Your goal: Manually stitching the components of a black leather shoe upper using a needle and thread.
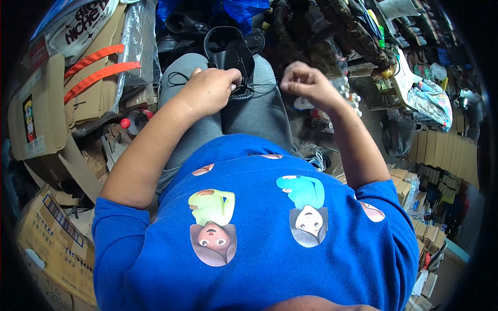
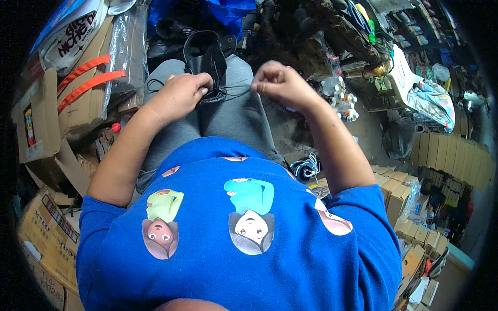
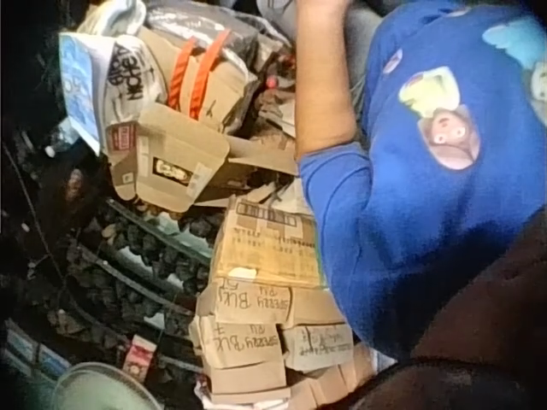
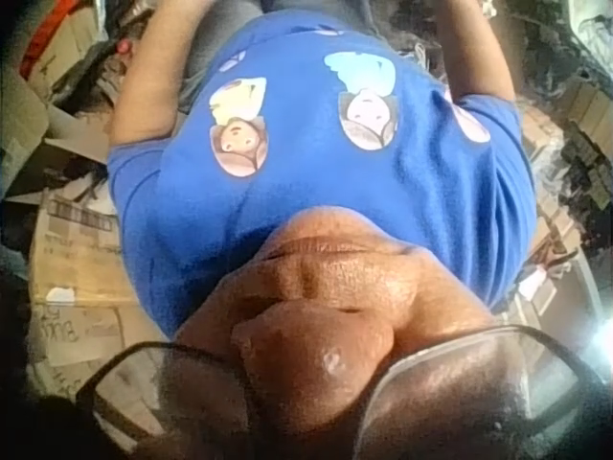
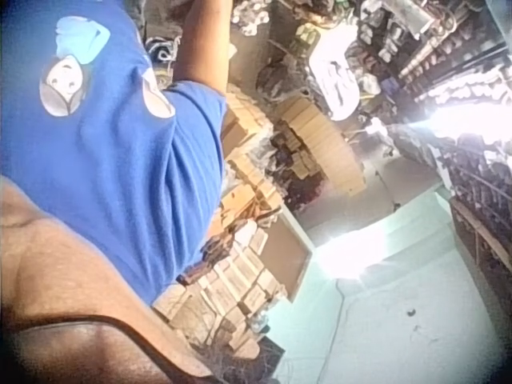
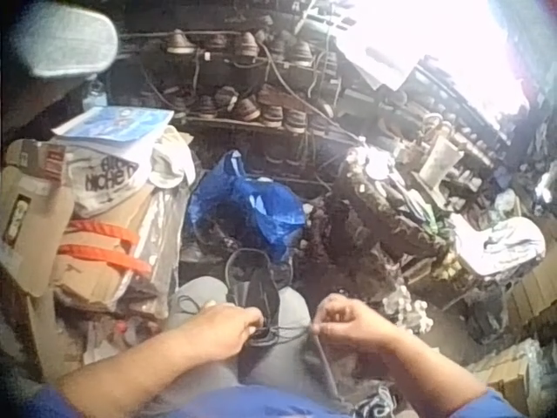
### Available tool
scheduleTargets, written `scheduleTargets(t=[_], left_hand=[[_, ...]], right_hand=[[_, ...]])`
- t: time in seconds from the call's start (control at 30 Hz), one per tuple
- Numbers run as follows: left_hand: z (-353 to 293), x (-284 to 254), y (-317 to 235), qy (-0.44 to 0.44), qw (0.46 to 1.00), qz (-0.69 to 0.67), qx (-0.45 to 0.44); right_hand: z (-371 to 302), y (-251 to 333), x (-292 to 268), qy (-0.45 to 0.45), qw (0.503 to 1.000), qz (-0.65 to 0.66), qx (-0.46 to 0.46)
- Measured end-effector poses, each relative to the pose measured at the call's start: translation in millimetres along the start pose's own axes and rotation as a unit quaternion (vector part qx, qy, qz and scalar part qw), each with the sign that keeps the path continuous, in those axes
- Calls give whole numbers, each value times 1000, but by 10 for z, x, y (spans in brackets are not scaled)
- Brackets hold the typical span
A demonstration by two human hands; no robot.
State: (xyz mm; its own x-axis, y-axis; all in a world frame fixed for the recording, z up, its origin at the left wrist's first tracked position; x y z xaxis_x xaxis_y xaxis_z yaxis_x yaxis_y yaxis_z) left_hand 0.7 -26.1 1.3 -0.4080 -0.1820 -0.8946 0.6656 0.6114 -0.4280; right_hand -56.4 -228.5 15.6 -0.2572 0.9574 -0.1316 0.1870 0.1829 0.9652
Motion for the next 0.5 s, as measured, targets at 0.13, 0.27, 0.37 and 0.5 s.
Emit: scheduleTargets(t=[0.13, 0.27, 0.37, 0.5], left_hand=[[28, 8, -60, -12, 998, 43, 35], [34, -10, -68, -25, 997, 44, 53], [-23, 19, -6, -3, 998, 43, 33], [-65, -20, -26, -40, 996, 52, 62]], right_hand=[[333, 180, -150, -98, 944, -304, -88], [301, 366, -101, -111, 909, -377, -137], [249, 561, 370, 27, 821, -533, -202], [324, 394, 660, 138, 774, -598, -157]])
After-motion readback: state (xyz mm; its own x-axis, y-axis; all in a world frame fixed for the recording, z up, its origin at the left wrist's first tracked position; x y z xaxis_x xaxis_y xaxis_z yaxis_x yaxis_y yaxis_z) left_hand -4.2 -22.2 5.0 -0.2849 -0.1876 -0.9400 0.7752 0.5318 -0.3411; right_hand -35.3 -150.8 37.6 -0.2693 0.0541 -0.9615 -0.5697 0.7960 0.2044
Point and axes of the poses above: each hand's wrist, its own z-axis towards the middle knuckle, its own x-axis out of the palm, y = z × x, the point moved 6 cm from there along z, towards the middle knuckle, and after that the axes turned 12 degrees about z, right-handed, at the moved point
